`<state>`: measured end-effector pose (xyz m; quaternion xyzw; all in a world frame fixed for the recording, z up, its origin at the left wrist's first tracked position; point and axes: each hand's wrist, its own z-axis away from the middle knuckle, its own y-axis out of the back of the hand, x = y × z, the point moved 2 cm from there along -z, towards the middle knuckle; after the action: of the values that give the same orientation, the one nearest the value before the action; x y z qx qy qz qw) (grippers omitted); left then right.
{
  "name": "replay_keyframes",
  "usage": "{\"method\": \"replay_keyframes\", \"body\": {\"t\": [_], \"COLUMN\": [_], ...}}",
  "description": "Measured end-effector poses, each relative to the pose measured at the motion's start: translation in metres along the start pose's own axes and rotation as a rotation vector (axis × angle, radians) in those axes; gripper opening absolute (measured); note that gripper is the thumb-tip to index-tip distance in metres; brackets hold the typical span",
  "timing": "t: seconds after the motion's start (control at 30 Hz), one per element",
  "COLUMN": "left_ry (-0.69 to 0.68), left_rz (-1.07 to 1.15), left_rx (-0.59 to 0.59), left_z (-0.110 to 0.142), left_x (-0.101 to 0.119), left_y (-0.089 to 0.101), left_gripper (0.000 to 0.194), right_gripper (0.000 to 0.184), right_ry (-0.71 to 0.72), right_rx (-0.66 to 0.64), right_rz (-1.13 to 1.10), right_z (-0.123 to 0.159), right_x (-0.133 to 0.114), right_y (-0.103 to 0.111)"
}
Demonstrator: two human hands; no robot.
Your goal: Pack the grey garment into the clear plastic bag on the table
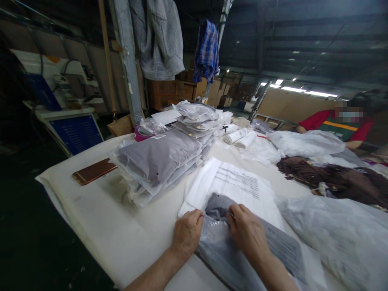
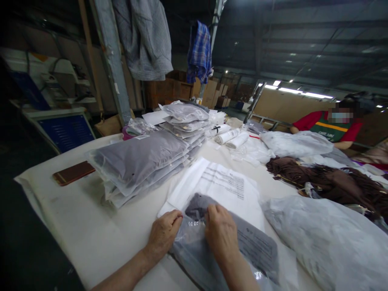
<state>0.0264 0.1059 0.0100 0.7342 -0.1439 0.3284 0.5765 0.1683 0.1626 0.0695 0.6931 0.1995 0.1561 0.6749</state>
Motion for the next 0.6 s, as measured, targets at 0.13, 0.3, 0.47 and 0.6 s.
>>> {"method": "replay_keyframes", "body": {"t": [0.13,0.3,0.47,0.6], "left_ry": [0.025,0.053,0.062,0.053], "left_rz": [0.001,0.006,0.018,0.019], "left_rx": [-0.018,-0.031,-0.008,0.010], "left_z": [0.000,-0.001,-0.001,0.001], "left_x": [-0.001,-0.001,0.001,-0.002], "left_y": [0.000,0.001,0.004,0.004], "left_gripper": [0.019,0.019,0.019,0.019], "right_gripper": [0.037,0.040,0.046,0.043], "right_ry": [0.413,0.597,0.486,0.418], "right_rx": [0.566,0.545,0.692,0.783], "right_rz": [-0.031,-0.073,0.328,0.531], "right_z": [0.041,0.060,0.083,0.112], "right_x": [-0.035,-0.044,0.002,0.047], "right_y": [-0.035,-0.048,-0.052,-0.068]}}
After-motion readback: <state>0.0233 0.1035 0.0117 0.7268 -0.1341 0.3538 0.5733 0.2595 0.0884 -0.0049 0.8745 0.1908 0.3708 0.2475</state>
